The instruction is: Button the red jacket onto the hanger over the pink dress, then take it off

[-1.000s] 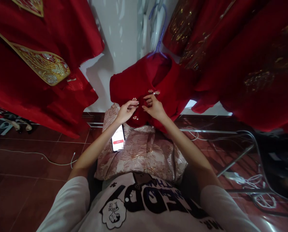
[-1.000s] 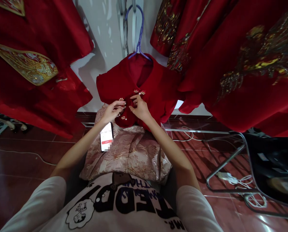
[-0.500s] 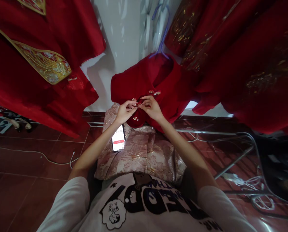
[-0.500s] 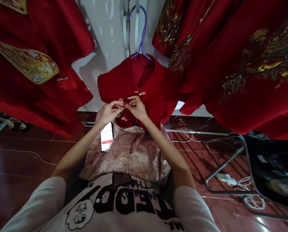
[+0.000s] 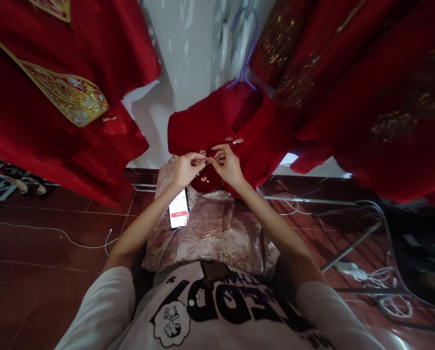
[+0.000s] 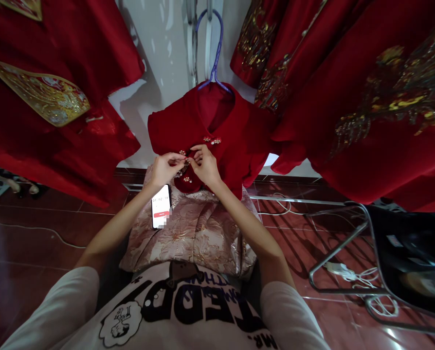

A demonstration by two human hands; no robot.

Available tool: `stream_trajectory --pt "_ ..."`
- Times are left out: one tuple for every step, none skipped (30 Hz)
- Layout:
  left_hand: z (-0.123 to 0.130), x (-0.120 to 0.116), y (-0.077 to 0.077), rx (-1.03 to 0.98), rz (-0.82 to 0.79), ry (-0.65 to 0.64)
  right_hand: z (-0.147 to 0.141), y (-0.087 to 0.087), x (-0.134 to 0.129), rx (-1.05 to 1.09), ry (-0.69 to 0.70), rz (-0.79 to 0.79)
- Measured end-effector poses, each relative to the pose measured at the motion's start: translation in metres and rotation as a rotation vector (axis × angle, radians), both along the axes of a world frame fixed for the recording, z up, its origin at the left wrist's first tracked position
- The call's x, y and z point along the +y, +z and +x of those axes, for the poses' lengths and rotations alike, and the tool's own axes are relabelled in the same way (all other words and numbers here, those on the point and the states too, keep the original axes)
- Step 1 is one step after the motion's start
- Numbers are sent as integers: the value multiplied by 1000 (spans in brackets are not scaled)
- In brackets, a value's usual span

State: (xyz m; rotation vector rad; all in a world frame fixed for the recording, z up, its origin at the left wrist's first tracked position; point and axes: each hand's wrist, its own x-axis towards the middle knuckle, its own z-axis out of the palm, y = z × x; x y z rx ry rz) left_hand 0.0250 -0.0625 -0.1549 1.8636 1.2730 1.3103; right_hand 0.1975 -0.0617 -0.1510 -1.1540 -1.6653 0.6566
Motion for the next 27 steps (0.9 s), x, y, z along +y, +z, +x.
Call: stream_trajectory --pt "-2 1 1 3 -6 -11 -1 0 0 -6 -3 6" --pt "-4 2 2 0 -20 -30 -1 -1 1 -13 -9 12" --pt "-6 3 3 -6 -38 -58 -2 -1 1 -20 -16 18" --pt "-7 4 4 -11 -53 -86 -2 -2 1 -25 -23 20" --pt "-9 5 4 -10 -65 -111 -2 -2 1 -26 -26 14" --pt "-9 6 3 -5 -68 -127 -2 -3 1 -24 -22 1" --pt "-10 7 1 2 -64 -131 -1 -3 0 -20 -8 -19" --pt "-9 7 -1 8 -54 -119 1 -2 -1 -15 13 -40" --pt "-9 6 -5 13 -44 -97 2 -2 -2 -11 38 -60" --pt "-8 5 -9 26 -34 -74 5 -1 -3 -9 64 -76" --pt "-8 3 -14 59 -21 -62 8 0 -5 -11 85 -87" --pt "-7 1 -19 122 0 -65 11 1 -6 -17 98 -94" --pt "-7 -2 -23 216 31 -84 15 3 -8 -30 102 -98" --pt "-6 -5 -28 333 73 -115 19 3 -9 -52 98 -101" --pt "-6 -8 -32 460 125 -148 23 4 -10 -85 91 -106" --pt "-5 -11 -35 583 179 -173 27 4 -11 -128 86 -119" --pt "-4 -13 -37 690 227 -190 31 4 -12 -179 86 -139" --pt "-3 -14 -38 777 266 -196 35 3 -13 -237 88 -168" --pt "-3 -15 -39 848 298 -200 38 2 -14 -298 89 -203" --pt "-2 -15 -40 905 325 -204 41 0 -14 -358 88 -242" --pt "-2 -15 -40 944 347 -206 44 -2 -15 -416 86 -281" --pt "-2 -14 -41 965 364 -209 46 -4 -15 -467 84 -315" --pt "-3 -14 -41 970 373 -213 47 -6 -16 -508 84 -343" --pt "-4 -13 -42 958 373 -219 48 -8 -16 -535 91 -367" --pt "-6 -13 -44 929 364 -226 48 -10 -16 -547 105 -386" --pt "-8 -13 -45 884 348 -229 47 -12 -16 -550 120 -398" --pt "-10 -14 -47 824 328 -231 47 -14 -16 -546 134 -404"
